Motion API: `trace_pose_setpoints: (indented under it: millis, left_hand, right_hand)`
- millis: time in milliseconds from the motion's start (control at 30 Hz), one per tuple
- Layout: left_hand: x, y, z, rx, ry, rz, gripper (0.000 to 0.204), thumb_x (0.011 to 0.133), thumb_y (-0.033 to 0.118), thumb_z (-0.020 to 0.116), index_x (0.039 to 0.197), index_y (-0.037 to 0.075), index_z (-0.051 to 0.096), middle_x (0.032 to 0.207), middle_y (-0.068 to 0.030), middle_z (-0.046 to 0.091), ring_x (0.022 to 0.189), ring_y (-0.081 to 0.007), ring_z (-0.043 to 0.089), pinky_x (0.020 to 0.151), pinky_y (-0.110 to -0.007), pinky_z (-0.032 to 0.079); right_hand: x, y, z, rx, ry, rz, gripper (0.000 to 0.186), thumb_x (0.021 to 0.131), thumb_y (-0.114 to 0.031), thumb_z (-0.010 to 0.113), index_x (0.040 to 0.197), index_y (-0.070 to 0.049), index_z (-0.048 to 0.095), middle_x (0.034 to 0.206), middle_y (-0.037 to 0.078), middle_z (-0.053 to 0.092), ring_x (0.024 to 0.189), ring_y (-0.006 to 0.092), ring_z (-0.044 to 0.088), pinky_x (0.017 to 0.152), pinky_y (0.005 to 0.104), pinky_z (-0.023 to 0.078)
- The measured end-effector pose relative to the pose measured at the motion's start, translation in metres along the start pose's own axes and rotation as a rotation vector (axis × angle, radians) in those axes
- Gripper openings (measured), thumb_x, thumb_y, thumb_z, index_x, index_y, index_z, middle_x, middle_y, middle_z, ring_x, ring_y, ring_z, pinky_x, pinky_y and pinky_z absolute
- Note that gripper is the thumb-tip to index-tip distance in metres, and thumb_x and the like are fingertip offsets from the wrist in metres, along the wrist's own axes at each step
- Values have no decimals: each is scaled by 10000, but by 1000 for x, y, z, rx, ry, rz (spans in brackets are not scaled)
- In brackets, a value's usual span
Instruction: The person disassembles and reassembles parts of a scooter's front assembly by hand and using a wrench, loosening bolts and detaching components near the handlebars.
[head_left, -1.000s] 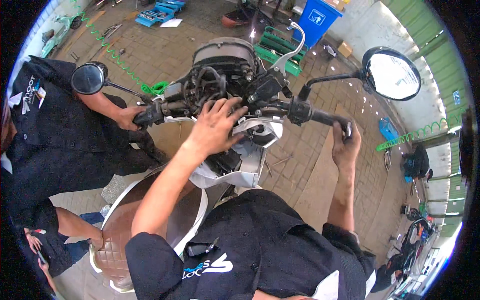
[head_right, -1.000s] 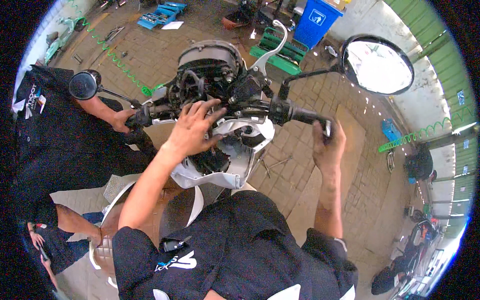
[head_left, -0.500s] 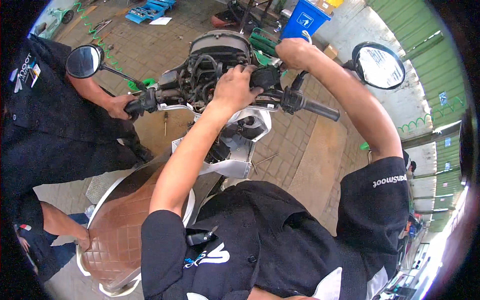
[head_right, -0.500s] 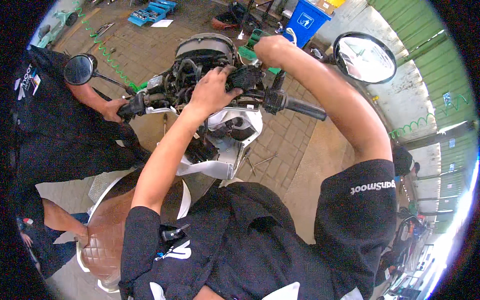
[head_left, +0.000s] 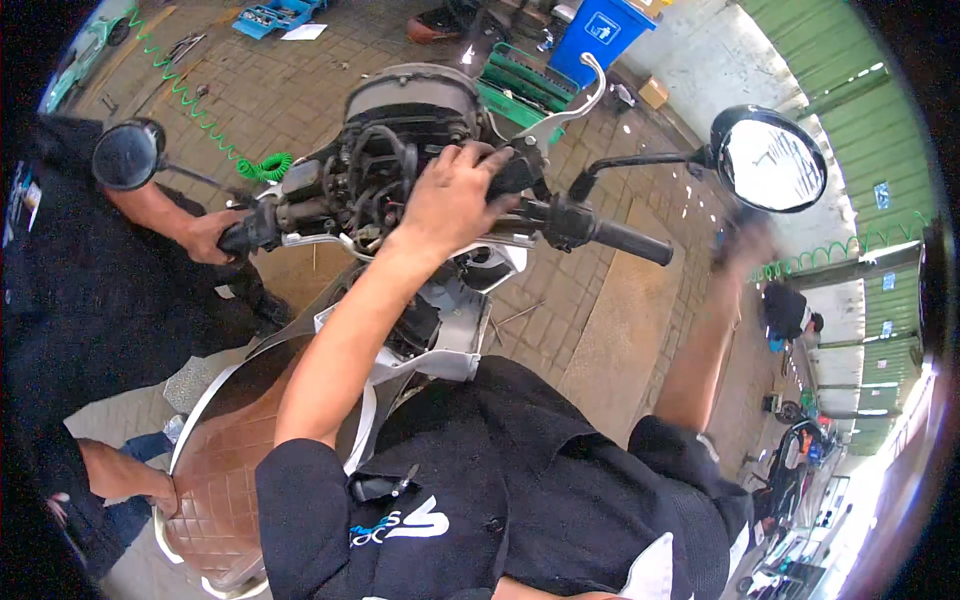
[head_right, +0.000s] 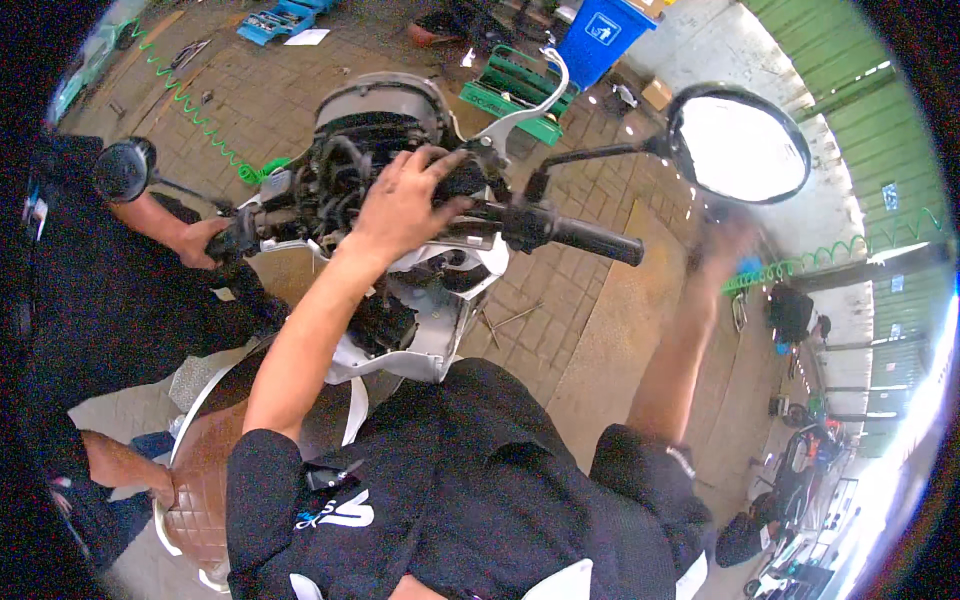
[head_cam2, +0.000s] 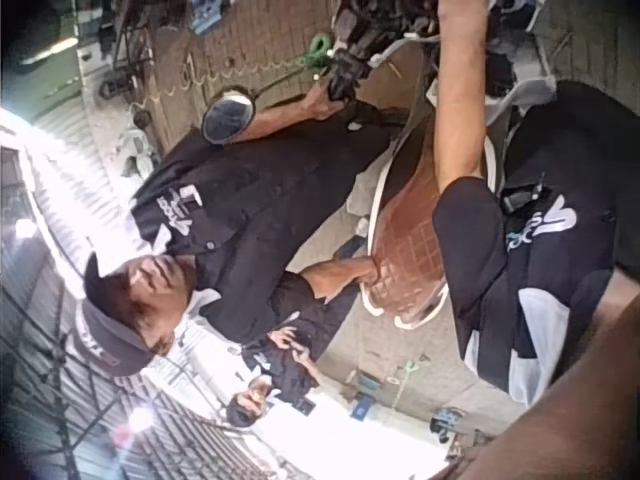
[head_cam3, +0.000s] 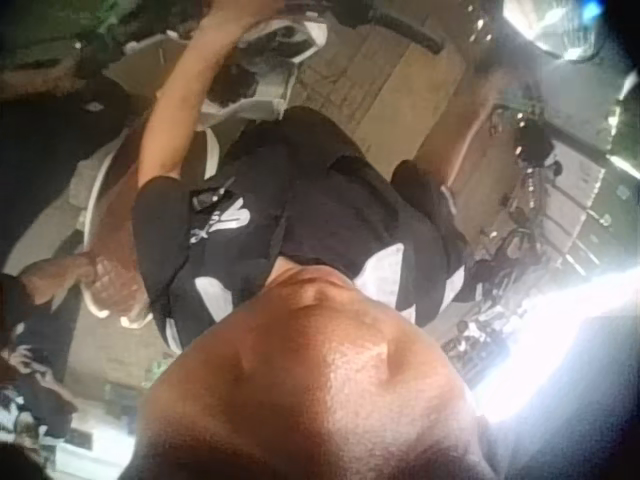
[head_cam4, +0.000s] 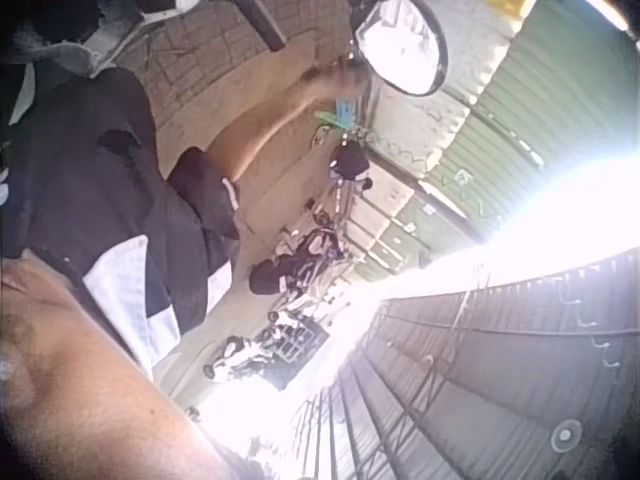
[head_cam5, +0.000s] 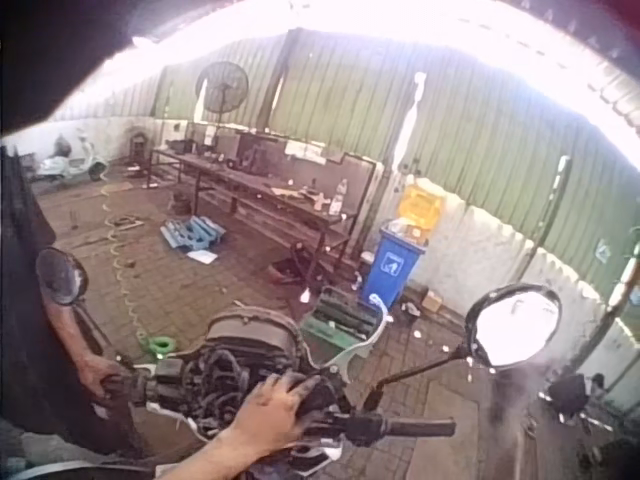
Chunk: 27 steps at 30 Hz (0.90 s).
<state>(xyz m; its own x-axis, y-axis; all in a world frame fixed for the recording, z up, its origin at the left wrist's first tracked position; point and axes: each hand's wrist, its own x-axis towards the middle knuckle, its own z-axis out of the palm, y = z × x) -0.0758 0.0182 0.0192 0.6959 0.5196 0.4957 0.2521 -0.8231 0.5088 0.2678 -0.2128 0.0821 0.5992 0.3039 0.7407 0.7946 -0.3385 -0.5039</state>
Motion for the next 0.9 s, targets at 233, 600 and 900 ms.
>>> trace_pose_setpoints:
  millis: [233, 600, 900]
  left_hand:
    - [3, -12, -18, 163, -85, 183, 528, 744, 250, 674, 1223, 83, 529, 1077, -100, 558, 984, -282, 534, 876, -381, 431]
    - [14, -23, -29, 275, -115, 265, 569, 636, 246, 727, 1162, 95, 570, 1052, -58, 572, 1000, -247, 537, 871, -355, 448]
    - [14, -22, -26, 153, -109, 191, 542, 702, 310, 710, 1205, 182, 554, 1135, -77, 556, 1073, -263, 503, 915, -393, 418]
  right_hand:
    - [46, -116, 165, 696, -962, 393, 319, 893, -290, 585, 1090, -41, 553, 877, 54, 605, 743, 89, 565, 545, 235, 420]
    - [17, -109, 170, 452, -777, 106, 172, 910, -200, 542, 1015, -71, 586, 618, -3, 530, 424, 67, 418, 356, 232, 289]
    - [28, -73, 182, 374, -805, 76, 164, 901, -199, 535, 950, -45, 507, 661, 11, 513, 518, 85, 450, 440, 262, 370]
